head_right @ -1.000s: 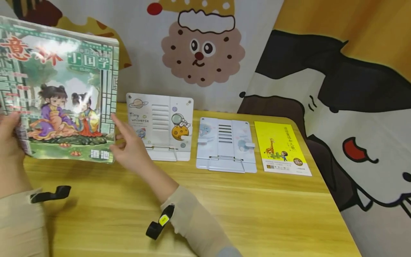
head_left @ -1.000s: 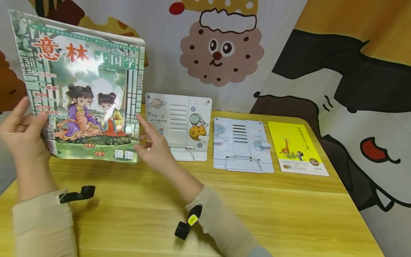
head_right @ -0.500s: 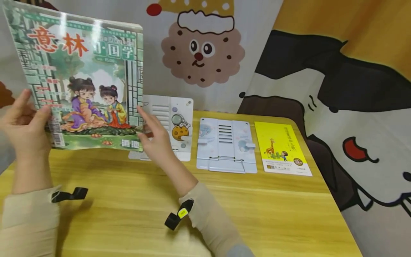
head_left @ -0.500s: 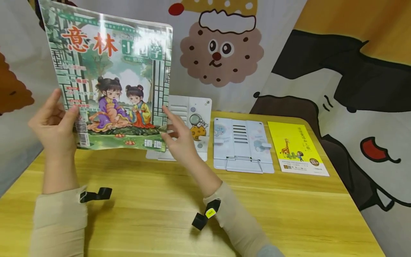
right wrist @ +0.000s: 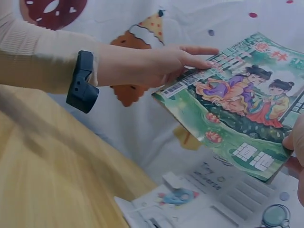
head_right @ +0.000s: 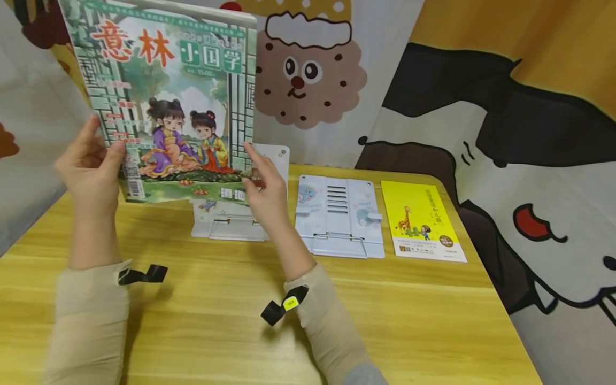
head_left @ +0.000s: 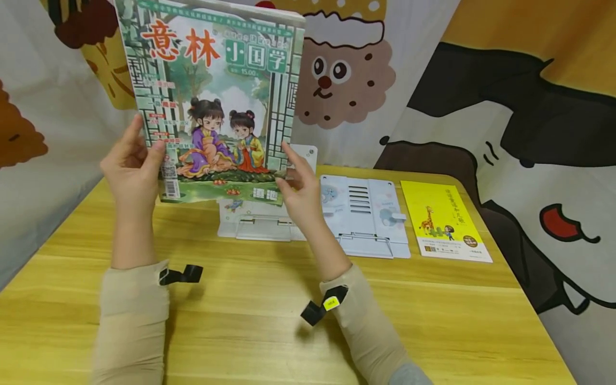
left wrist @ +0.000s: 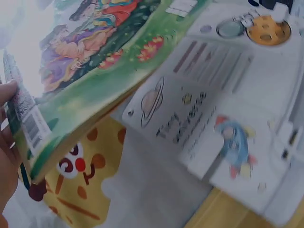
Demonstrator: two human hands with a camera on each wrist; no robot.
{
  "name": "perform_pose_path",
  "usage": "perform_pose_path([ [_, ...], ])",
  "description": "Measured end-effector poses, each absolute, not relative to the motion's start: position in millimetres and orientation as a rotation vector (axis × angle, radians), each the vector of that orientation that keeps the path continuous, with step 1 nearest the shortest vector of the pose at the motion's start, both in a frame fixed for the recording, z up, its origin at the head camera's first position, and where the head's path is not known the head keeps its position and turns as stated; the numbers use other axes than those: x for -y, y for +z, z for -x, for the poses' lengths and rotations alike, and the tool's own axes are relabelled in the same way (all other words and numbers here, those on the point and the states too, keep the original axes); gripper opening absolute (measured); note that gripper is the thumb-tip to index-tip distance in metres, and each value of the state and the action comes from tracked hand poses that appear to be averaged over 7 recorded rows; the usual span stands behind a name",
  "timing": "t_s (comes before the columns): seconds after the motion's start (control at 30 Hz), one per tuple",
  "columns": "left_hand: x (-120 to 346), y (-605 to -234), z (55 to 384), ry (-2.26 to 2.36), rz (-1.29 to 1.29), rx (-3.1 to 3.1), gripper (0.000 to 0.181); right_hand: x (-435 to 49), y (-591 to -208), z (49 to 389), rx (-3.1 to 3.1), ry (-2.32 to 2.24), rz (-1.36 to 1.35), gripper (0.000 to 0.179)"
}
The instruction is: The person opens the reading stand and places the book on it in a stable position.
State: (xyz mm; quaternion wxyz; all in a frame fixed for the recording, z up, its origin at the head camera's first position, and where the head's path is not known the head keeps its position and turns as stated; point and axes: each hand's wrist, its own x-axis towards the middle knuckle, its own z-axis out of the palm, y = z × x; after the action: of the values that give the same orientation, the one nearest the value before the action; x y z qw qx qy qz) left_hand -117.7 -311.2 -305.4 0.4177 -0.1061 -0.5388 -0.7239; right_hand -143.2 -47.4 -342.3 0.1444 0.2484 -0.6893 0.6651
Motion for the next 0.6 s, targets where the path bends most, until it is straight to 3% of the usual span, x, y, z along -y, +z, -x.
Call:
perform_pose_path([
  [0.23,311.0,-289.7,113.4,-1.781,0.163,1.584,0.048,53.8,-336.9,142.0,1.945,2.004,-0.586,0.059],
  [0.6,310.8,-286.4,115.7,-1.476,0.019,1.801,0.043,59.1,-332.0,140.0,2.034,1.98,-0.41,0.056],
])
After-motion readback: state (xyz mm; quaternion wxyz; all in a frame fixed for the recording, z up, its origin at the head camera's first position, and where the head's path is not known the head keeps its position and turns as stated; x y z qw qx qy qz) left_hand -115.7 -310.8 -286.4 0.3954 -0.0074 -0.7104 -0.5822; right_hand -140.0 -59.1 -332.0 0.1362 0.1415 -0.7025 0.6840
